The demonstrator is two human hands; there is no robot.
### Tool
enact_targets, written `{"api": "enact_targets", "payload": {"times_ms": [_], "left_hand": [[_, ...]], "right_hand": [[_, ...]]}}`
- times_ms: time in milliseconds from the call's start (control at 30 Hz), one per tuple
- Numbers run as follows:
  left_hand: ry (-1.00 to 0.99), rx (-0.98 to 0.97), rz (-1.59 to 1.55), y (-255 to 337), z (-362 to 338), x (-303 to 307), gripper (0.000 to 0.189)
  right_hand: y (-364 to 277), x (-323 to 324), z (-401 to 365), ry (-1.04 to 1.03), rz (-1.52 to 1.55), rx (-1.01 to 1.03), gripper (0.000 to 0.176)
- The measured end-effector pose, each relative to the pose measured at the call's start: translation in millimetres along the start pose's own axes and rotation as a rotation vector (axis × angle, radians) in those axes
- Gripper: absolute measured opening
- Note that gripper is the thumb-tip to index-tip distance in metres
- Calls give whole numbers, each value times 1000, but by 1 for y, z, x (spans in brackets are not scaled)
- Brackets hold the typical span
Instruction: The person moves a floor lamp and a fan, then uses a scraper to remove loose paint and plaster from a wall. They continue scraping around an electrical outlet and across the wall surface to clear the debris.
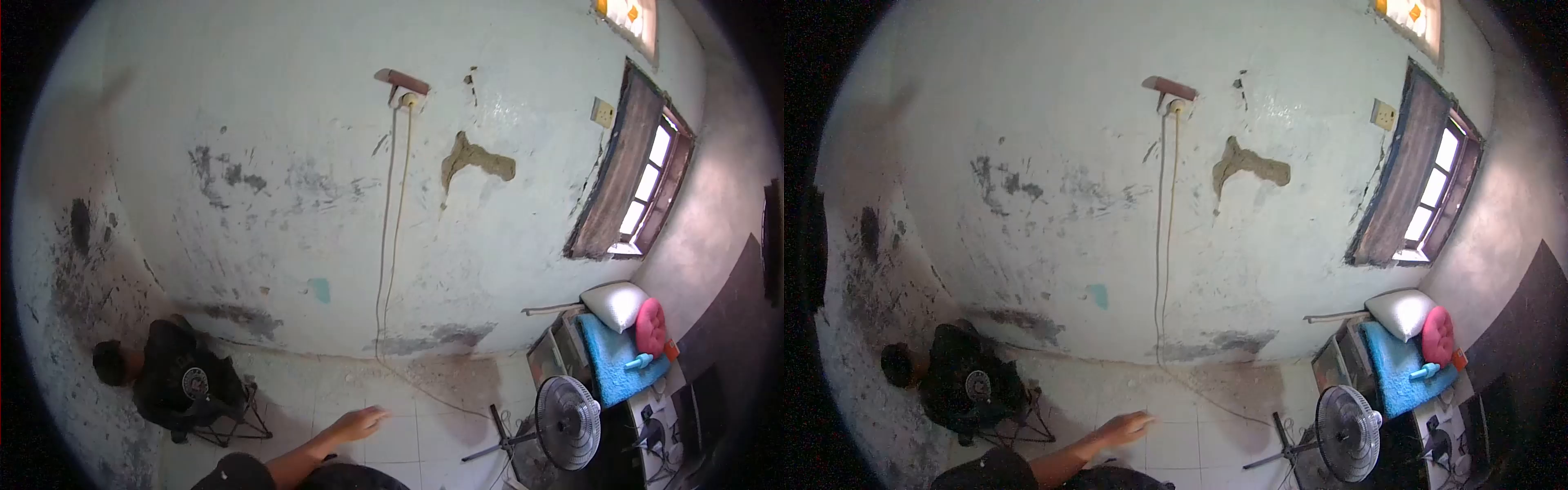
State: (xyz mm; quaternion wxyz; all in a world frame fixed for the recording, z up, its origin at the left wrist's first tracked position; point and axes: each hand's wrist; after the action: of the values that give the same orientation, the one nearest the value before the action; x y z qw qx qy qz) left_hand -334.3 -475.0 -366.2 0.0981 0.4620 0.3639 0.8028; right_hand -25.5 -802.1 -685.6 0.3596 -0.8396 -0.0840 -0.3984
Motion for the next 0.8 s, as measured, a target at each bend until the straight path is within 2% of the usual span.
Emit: {"api": "enact_targets", "payload": {"times_ms": [33,67,100,133,167,233,267,300,333,400,433,467,500,533,567,633,667,733,767,800], "left_hand": [[-67,-55,18,6,30,2,40],[-130,-114,35,5,55,0,40],[-131,-144,14,6,75,-3,40],[-128,-178,-5,7,91,-4,40],[-109,-182,-7,14,99,0,40],[77,-278,244,35,106,12,43],[129,-225,314,38,102,15,47],[139,-220,319,32,98,14,47],[349,-135,281,26,90,11,50],[694,7,239,2,74,7,54],[693,15,242,-1,68,14,54],[703,277,-439,2,63,21,54],[652,529,-1124,5,57,28,55],[505,429,-1300,6,51,36,56],[389,406,-1357,6,49,39,58],[213,434,-1250,5,48,46,51],[209,432,-1255,0,50,51,51],[249,240,-1179,-12,55,64,39],[240,234,-1183,-15,57,84,39],[293,267,-1136,-19,60,107,34]], "right_hand": [[-42,19,22,-197,329,-30,35],[-67,18,52,-222,309,61,32],[-116,39,55,-291,542,44,36],[-164,61,47,-333,621,59,35],[-236,99,22,-377,700,72,33],[-318,139,-11,-408,838,164,39],[-340,147,-23,-410,827,174,39],[-358,152,-34,-402,998,208,44],[-372,155,-49,-395,1171,236,50],[-402,169,-92,-437,1217,205,46],[-410,172,-107,-462,1268,168,43],[-400,173,-109,-600,1098,213,52],[-398,169,-113,-562,981,261,50],[-395,161,-112,-545,899,261,49],[-391,154,-114,-527,816,254,48],[-398,140,-116,-523,821,172,49],[-406,135,-116,-518,822,96,49],[-432,123,-115,-426,847,143,51],[-448,117,-114,-341,871,192,53],[-463,114,-110,-371,841,124,59]]}}
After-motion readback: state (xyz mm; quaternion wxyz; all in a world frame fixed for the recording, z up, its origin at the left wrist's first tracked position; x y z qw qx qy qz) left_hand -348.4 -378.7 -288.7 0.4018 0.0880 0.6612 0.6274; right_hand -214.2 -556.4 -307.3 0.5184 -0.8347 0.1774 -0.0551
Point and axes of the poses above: each hand's wrist, its own z-axis towards the middle knuckle, its own x-axis out of the back of the hand, y = z × x, and after that the axes turned 13 degrees about -x, right-handed
